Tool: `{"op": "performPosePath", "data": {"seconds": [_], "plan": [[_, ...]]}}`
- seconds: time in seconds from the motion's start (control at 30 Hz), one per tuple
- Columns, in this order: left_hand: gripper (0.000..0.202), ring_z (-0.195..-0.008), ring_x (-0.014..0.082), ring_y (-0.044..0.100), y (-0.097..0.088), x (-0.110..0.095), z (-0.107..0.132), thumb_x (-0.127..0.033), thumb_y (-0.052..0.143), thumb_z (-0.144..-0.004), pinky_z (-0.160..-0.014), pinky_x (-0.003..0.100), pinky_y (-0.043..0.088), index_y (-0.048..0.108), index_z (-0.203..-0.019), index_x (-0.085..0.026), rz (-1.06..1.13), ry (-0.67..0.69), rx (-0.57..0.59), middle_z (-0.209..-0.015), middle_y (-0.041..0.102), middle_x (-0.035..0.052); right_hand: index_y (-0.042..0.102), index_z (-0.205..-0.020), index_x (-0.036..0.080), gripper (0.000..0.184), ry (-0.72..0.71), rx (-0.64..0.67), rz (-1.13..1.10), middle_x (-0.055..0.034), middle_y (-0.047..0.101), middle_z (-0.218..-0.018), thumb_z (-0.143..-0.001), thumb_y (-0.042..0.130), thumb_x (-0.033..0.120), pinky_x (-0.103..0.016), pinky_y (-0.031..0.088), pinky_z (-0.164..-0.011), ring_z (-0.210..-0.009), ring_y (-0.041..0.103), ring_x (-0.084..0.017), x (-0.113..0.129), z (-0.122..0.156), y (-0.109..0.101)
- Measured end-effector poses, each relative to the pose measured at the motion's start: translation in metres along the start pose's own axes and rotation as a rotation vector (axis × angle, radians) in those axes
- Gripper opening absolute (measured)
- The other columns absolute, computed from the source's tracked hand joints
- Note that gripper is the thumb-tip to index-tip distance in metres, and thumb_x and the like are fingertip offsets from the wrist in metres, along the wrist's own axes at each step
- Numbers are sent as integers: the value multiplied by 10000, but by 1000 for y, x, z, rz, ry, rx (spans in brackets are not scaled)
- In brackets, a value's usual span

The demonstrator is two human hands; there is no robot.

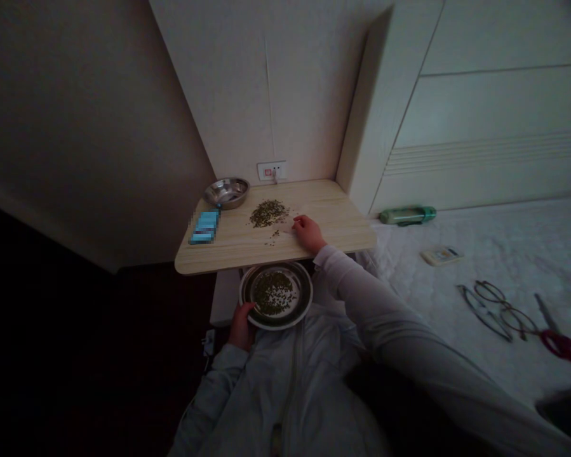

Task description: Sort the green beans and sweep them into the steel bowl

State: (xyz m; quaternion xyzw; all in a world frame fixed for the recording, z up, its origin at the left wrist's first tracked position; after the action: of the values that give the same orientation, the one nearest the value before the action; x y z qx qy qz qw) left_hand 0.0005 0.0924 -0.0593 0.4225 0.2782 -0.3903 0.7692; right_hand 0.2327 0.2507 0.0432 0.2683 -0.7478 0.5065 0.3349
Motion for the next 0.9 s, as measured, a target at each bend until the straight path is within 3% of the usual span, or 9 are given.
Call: {"op": "performPosePath", "data": {"seconds": [0.37, 0.9], "plan": [[55, -728, 169, 595, -4, 5, -3, -144, 534, -557, -588, 249, 447, 522, -603, -172, -4, -47, -29, -686, 631, 2, 556, -951, 176, 252, -19, 113, 4, -24, 640, -799, -747, 410, 207, -268, 407, -709, -754, 558, -137, 7, 8, 8], [49, -753, 178, 590, -4, 2, -2, -145, 540, -572, -620, 259, 454, 525, -598, -183, 6, -11, -28, -649, 619, 1, 560, -914, 200, 216, -33, 155, 35, -12, 648, -785, -744, 430, 230, -268, 396, -686, -761, 563, -148, 13, 16, 13]]}}
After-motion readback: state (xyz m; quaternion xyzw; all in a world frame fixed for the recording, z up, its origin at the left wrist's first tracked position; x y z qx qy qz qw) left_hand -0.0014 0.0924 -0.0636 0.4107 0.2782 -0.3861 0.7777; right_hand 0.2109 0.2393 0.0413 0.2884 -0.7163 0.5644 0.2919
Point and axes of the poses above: each hand's wrist, its own z-axis away from the middle knuckle, its own y-axis out of the palm, x = y × z, the point moved 9 cm from there along -z, towards the middle knuckle
